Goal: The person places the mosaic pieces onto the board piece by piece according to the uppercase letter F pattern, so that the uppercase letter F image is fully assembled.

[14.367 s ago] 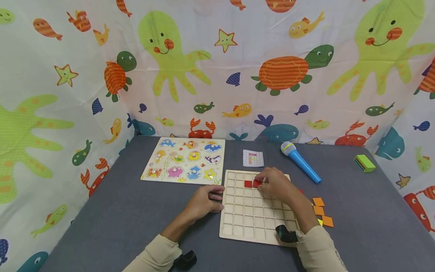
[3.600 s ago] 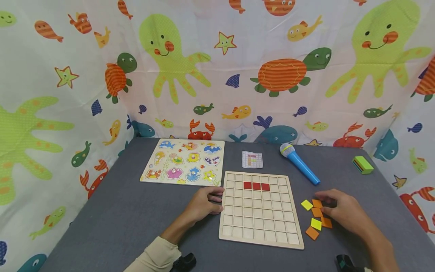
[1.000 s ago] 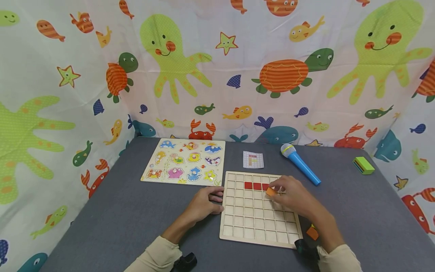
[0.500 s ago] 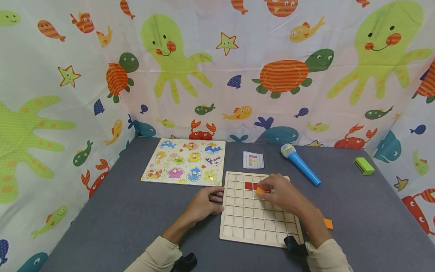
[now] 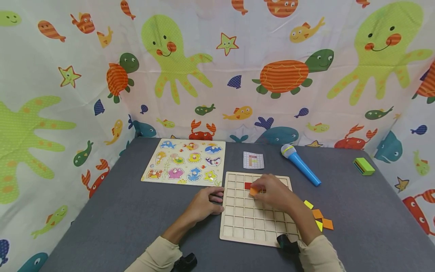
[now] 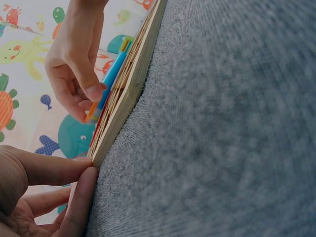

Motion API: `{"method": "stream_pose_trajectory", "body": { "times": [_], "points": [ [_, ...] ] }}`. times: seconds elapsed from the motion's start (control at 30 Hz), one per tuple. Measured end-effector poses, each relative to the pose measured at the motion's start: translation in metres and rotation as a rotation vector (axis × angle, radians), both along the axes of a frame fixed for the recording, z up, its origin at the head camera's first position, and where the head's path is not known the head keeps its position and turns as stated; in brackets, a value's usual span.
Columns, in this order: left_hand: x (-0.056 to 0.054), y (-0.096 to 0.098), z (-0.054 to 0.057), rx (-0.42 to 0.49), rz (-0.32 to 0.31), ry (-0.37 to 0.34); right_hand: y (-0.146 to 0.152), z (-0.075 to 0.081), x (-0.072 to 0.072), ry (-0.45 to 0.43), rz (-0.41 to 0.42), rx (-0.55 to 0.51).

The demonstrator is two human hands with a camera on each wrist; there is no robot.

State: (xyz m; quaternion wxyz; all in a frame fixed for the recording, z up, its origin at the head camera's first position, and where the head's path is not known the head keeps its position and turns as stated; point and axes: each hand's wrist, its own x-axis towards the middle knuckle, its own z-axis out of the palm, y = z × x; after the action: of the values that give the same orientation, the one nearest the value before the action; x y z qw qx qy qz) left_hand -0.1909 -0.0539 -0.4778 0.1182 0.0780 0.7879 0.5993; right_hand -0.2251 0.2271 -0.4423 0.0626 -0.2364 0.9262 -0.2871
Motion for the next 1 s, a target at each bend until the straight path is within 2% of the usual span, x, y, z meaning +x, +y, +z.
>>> {"method": "stream_pose_trajectory", "body": {
  "times": [0.43,1.0],
  "points": [
    [0.002,0.0,0.002,0.02,0.0,-0.001,-0.009,-0.002,-0.005,-0.006,0.027,0.024],
    [0.003,-0.001,0.001,0.036,-0.005,-0.002,-0.011,-0.005,-0.005,-0.021,-0.002,0.023]
  ]
}}
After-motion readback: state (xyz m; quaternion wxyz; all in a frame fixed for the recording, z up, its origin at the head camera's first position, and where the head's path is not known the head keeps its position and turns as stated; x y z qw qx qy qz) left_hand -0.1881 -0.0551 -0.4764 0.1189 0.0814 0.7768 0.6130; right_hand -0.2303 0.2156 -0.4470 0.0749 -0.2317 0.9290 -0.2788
